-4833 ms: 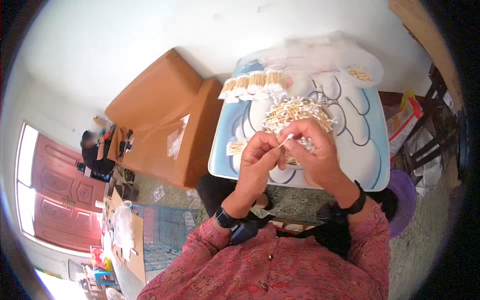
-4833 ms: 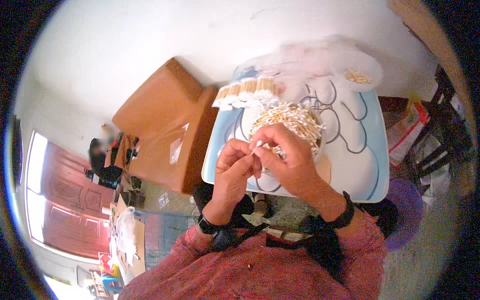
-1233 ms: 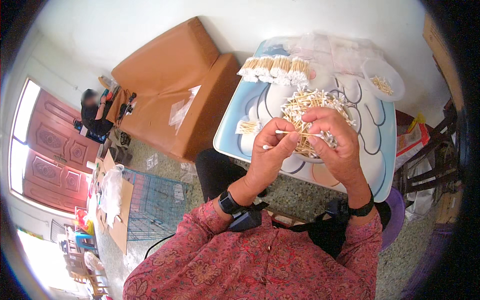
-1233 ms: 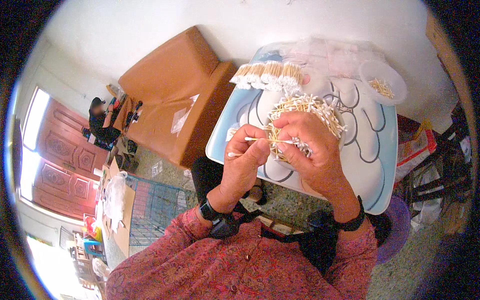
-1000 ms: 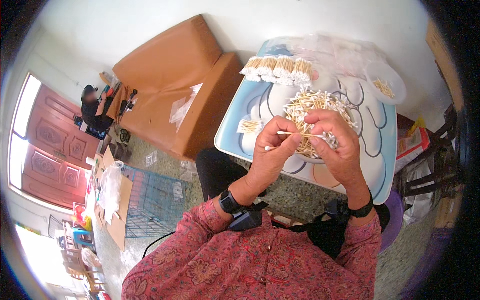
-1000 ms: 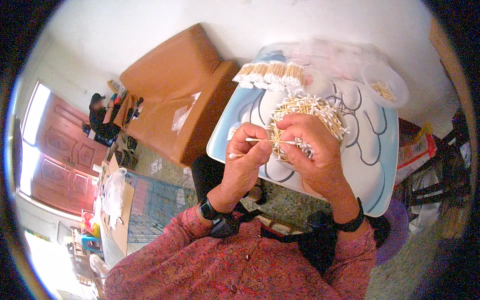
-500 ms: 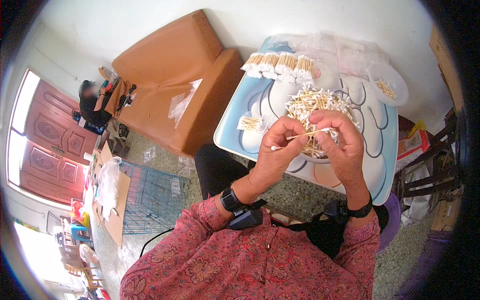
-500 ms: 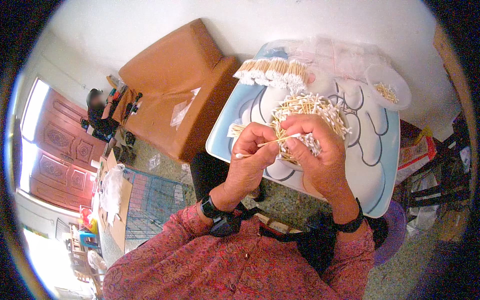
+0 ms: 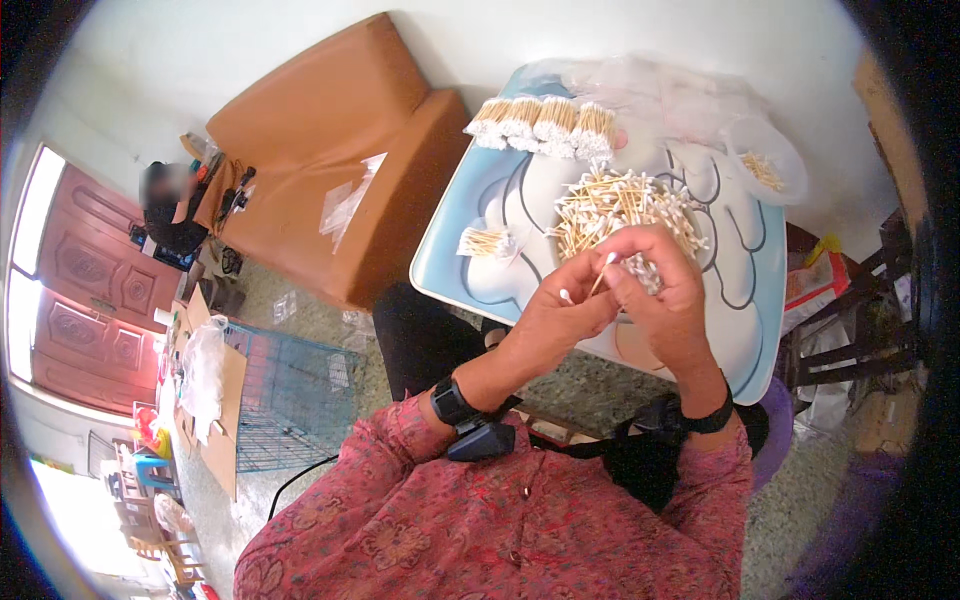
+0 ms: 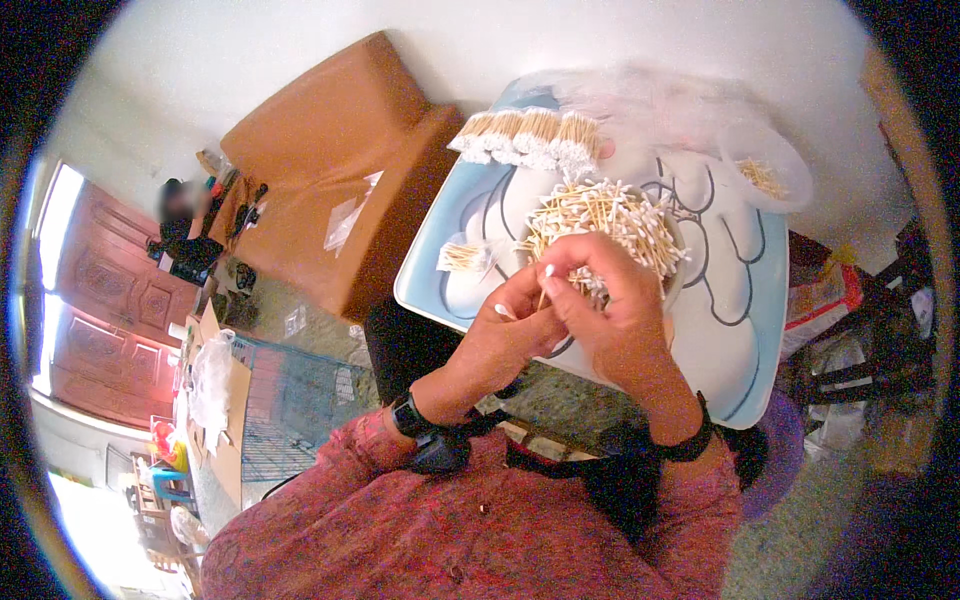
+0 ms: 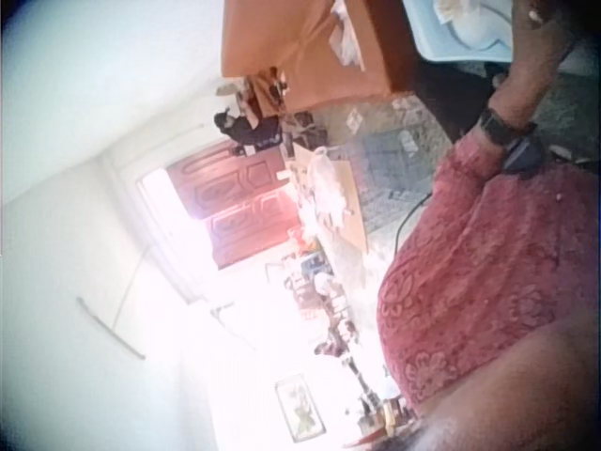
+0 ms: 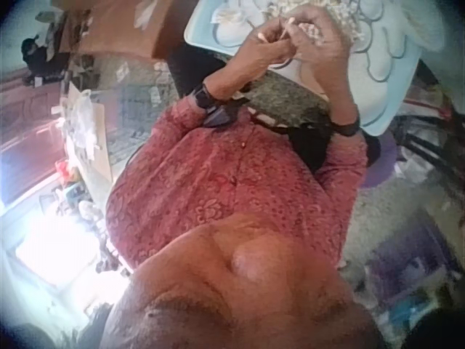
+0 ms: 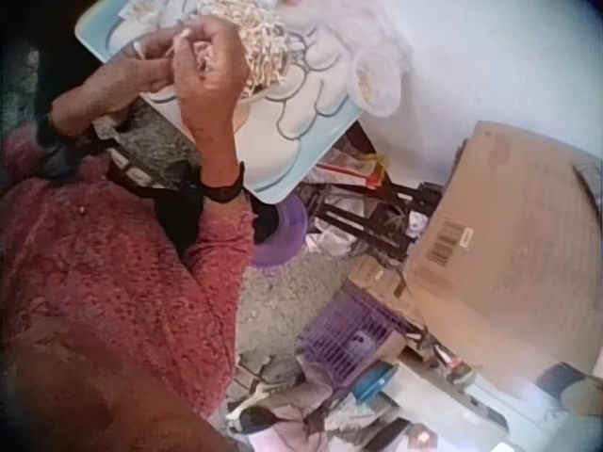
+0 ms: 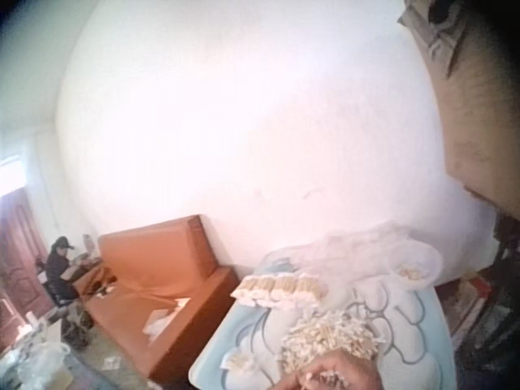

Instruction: Counting cotton swabs from a bowl and placing them into individual plastic bags.

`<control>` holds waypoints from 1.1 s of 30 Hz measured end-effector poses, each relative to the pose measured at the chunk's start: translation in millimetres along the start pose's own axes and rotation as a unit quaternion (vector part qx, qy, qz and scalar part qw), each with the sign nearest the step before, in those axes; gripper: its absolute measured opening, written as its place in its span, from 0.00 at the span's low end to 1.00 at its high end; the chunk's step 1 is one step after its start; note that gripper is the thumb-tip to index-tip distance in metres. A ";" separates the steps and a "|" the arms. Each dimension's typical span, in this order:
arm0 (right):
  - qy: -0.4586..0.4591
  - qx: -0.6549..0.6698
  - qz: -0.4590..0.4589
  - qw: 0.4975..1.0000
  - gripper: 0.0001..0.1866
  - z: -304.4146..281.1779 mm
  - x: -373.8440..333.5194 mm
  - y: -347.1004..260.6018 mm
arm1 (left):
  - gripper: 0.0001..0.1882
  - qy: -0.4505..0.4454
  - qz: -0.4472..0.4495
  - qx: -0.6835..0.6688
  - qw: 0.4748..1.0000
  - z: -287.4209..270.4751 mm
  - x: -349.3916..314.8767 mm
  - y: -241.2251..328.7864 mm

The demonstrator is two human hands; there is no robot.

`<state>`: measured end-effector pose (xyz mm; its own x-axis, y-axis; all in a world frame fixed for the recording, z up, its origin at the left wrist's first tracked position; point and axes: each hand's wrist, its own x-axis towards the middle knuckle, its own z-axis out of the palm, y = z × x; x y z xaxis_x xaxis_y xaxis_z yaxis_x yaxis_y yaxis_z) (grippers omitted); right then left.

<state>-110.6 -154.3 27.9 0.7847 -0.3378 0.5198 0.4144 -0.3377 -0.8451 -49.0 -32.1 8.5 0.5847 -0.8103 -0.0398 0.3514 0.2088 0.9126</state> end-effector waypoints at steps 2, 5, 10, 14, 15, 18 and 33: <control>0.006 -0.046 -0.056 0.997 0.05 2.8 0.0 9.1 | 0.07 -0.014 -0.006 0.010 1.000 -6.1 -1.5 -4.5; -0.012 -0.093 -0.113 0.989 0.06 9.3 1.4 10.4 | 0.08 -0.021 -0.014 0.013 1.000 -15.0 -1.6 -14.0; -0.025 -0.115 -0.146 0.982 0.07 9.5 2.7 10.4 | 0.10 -0.023 -0.033 0.011 0.999 -16.5 -1.6 -10.8; -0.022 -0.093 -0.150 0.984 0.06 15.2 4.7 11.0 | 0.11 -0.065 -0.042 0.128 0.989 -32.0 -3.0 -15.1; -0.023 -0.094 -0.150 0.984 0.06 14.6 4.7 11.0 | 0.11 -0.055 -0.051 0.141 0.987 -32.9 -3.3 -16.2; -0.060 -0.088 -0.139 0.985 0.09 13.2 4.7 11.3 | 0.10 -0.071 0.070 0.122 0.987 -24.8 -1.4 -14.5; 0.066 -0.266 -0.157 0.949 0.08 -35.6 21.8 14.2 | 0.16 -0.124 -0.019 0.102 0.987 -14.2 -2.9 6.4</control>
<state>-104.0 -197.8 31.7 0.5823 -0.2428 0.7758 0.2992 -0.8234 -0.4822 -38.1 -20.7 8.7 0.3675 -0.9300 0.0014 0.2008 0.0808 0.9763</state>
